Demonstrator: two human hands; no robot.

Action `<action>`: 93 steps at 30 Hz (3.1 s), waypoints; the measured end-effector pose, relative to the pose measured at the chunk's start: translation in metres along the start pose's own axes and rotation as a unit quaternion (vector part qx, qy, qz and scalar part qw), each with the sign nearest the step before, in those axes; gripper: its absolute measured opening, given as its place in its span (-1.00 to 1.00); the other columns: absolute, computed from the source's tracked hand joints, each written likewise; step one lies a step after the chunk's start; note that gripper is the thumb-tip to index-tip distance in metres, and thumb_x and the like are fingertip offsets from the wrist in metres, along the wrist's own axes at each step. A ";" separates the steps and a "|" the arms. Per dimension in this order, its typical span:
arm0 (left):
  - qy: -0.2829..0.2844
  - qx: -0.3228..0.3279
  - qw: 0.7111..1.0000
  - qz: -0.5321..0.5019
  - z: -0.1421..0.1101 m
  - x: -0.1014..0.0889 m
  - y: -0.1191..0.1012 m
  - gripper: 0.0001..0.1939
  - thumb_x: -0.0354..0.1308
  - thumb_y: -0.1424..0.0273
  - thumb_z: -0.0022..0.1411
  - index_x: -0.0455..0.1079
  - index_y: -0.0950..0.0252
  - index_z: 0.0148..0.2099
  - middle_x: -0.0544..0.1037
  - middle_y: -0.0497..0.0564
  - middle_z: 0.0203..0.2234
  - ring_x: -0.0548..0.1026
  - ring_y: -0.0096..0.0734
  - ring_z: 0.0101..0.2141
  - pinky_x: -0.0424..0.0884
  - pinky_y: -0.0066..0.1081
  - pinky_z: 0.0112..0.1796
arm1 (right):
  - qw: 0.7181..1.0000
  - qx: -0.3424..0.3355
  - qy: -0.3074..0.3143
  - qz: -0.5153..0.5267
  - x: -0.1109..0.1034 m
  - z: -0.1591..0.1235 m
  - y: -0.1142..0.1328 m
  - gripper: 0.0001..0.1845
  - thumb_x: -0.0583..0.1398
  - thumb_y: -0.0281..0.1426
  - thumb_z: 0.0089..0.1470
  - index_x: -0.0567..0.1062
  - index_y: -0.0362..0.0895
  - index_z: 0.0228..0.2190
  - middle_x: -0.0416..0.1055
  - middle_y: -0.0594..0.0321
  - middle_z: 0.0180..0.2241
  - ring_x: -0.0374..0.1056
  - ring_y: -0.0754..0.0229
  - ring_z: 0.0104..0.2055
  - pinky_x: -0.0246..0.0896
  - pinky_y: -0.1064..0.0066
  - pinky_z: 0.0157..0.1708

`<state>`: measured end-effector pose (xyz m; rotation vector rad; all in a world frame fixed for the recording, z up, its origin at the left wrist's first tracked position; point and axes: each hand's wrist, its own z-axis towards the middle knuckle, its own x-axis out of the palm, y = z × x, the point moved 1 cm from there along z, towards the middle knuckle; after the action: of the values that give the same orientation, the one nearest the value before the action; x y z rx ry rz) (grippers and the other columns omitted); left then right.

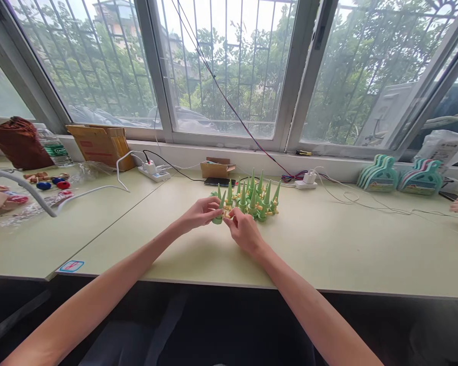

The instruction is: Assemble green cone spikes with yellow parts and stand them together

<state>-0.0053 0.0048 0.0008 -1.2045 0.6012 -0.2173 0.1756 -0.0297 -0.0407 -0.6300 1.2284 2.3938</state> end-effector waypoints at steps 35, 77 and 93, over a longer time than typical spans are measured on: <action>0.010 0.002 0.999 0.035 -0.002 0.001 -0.004 -0.56 0.23 0.04 0.13 0.37 0.33 -0.19 0.44 0.00 -0.42 0.22 -0.64 -0.56 0.06 -0.59 -0.62 | 1.000 -0.003 0.011 -0.020 0.001 0.000 -0.002 -0.61 -0.01 -0.16 0.28 0.18 -0.07 -0.53 0.10 0.39 -0.64 -0.03 0.29 -0.60 -0.10 0.45 -0.55; 0.004 0.024 0.999 0.037 0.001 0.000 0.002 -0.63 0.21 0.13 0.19 0.39 0.36 -0.20 0.46 0.03 -0.34 0.33 -0.65 -0.61 0.27 -0.57 -0.68 | 1.000 0.001 -0.013 -0.022 0.000 0.000 -0.001 -0.62 0.05 -0.20 0.25 0.17 -0.08 -0.56 0.06 0.41 -0.66 -0.09 0.32 -0.60 -0.15 0.44 -0.55; 0.030 0.041 0.999 -0.005 0.004 0.004 0.007 -0.59 0.11 0.09 0.28 0.41 0.37 -0.11 0.48 0.00 -0.44 0.48 -0.49 -0.53 0.51 -0.45 -0.56 | 0.999 -0.036 -0.001 0.023 0.000 -0.002 0.007 -0.77 0.22 -0.23 0.13 0.30 -0.07 -0.31 0.18 0.48 -0.62 0.10 0.34 -0.60 0.01 0.48 -0.52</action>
<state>-0.0014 0.0086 -0.0059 -1.1256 0.6341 -0.2848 0.1726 -0.0354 -0.0370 -0.6272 1.1718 2.4861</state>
